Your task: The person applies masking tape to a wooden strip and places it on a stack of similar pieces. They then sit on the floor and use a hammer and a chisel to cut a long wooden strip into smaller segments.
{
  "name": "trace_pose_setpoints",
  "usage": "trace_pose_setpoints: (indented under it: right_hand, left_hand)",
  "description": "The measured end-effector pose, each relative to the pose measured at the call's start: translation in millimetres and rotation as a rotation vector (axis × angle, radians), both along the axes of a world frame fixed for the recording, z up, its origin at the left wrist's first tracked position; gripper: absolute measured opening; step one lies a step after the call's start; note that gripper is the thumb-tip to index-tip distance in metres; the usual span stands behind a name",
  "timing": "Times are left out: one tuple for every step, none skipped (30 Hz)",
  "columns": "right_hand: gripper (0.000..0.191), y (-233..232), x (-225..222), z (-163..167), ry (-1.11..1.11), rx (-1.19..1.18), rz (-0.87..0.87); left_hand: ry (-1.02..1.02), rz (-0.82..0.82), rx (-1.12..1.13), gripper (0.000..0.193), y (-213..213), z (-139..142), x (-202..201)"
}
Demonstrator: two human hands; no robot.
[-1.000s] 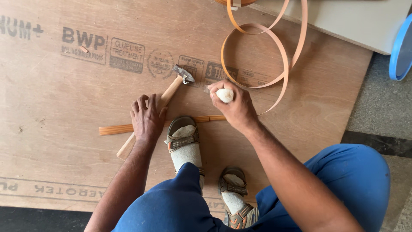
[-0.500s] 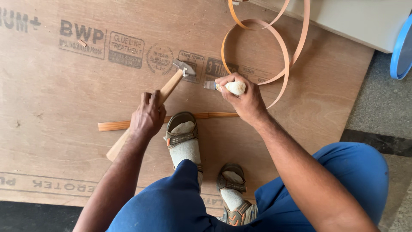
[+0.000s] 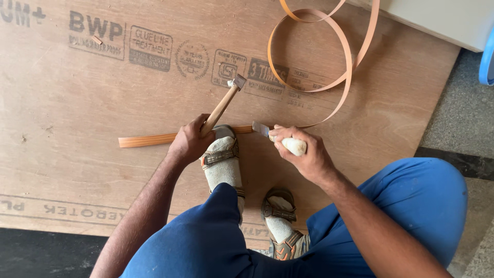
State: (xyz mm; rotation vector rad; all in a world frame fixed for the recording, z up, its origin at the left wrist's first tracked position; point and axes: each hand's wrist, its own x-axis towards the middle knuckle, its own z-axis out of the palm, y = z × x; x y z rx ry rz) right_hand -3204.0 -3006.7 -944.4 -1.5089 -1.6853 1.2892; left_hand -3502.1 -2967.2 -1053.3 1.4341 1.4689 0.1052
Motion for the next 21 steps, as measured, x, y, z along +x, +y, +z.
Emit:
trace_pose_setpoints:
  right_hand:
    - [0.014, -1.2, 1.0, -1.8, 0.000, 0.001, 0.012]
    - [0.014, -2.0, 2.0, -3.3, 0.000, 0.001, 0.023]
    - [0.014, -2.8, 2.3, -4.3, -0.002, -0.013, 0.020]
    - [0.013, -3.3, 3.2, -4.6, -0.005, -0.027, 0.016]
    - [0.013, -3.7, 3.8, -4.5, -0.008, -0.041, 0.012]
    - [0.013, -4.5, 4.2, -3.8, -0.007, -0.041, 0.018]
    - [0.013, -5.3, 4.6, -3.0, -0.008, -0.042, 0.025]
    - [0.013, -6.2, 4.2, -2.2, -0.007, -0.039, 0.032]
    - [0.014, -6.9, 3.1, -1.8, -0.014, -0.035, 0.037]
    - [0.014, -7.7, 2.2, -1.2, -0.023, -0.034, 0.042]
    - [0.015, -8.4, 1.2, -0.8, -0.031, -0.035, 0.049]
    - [0.015, -8.1, 0.4, -0.8, -0.031, -0.040, 0.050]
    - [0.015, -7.3, -0.1, -1.0, -0.031, -0.044, 0.052]
    - [0.014, -6.0, -0.4, -1.2, -0.032, -0.047, 0.054]
    - [0.014, -4.0, -0.2, -1.6, -0.035, -0.052, 0.064]
    - [0.015, -1.9, 0.1, -1.9, -0.035, -0.057, 0.075]
    - [0.015, 0.4, 0.2, -2.4, -0.035, -0.061, 0.085]
    - [0.015, 2.5, 0.2, -2.6, -0.042, -0.066, 0.089]
    - [0.016, 4.3, 0.5, -2.6, -0.050, -0.071, 0.093]
    - [0.017, 5.2, 0.5, -2.1, -0.059, -0.078, 0.097]
    - [0.017, 5.4, 0.4, -1.3, -0.059, -0.069, 0.098]
  left_hand:
    - [0.015, 0.007, -0.025, 0.048, 0.5, 0.2, 1.3]
    - [0.030, 0.014, -0.050, 0.047, 0.9, 1.2, 2.1]
    - [0.017, 0.033, -0.095, 0.047, 1.7, 2.4, 2.4]
    - [0.005, 0.052, -0.139, 0.048, 2.3, 4.0, 3.2]
    - [-0.008, 0.070, -0.183, 0.048, 3.1, 5.8, 3.5]
    - [-0.010, 0.081, -0.186, 0.046, 3.7, 7.6, 3.7]
    - [-0.013, 0.094, -0.191, 0.044, 4.0, 9.3, 3.8]
    - [-0.014, 0.107, -0.192, 0.042, 4.4, 10.7, 3.5]
    - [-0.014, 0.113, -0.199, 0.040, 4.6, 11.7, 3.1]
    - [-0.014, 0.120, -0.209, 0.037, 4.9, 12.4, 3.0]
    - [-0.014, 0.128, -0.221, 0.036, 4.7, 12.8, 2.8]
    - [-0.011, 0.128, -0.222, 0.036, 4.6, 13.1, 2.7]
    - [-0.007, 0.127, -0.223, 0.037, 4.3, 13.1, 2.6]
    - [-0.004, 0.126, -0.223, 0.037, 3.8, 13.3, 2.3]
    - [-0.006, 0.115, -0.204, 0.039, 3.3, 13.5, 2.2]
    - [-0.006, 0.103, -0.186, 0.041, 2.7, 14.0, 1.9]
    - [-0.005, 0.091, -0.167, 0.043, 2.0, 14.8, 1.4]
    - [-0.003, 0.083, -0.110, 0.045, 1.1, 15.9, 0.4]
    - [-0.004, 0.075, -0.053, 0.048, 0.4, 17.2, -0.4]
    - [-0.005, 0.067, 0.002, 0.051, -0.1, 18.8, -1.1]
    - [-0.016, 0.066, 0.019, 0.050, -0.3, 20.5, -1.6]
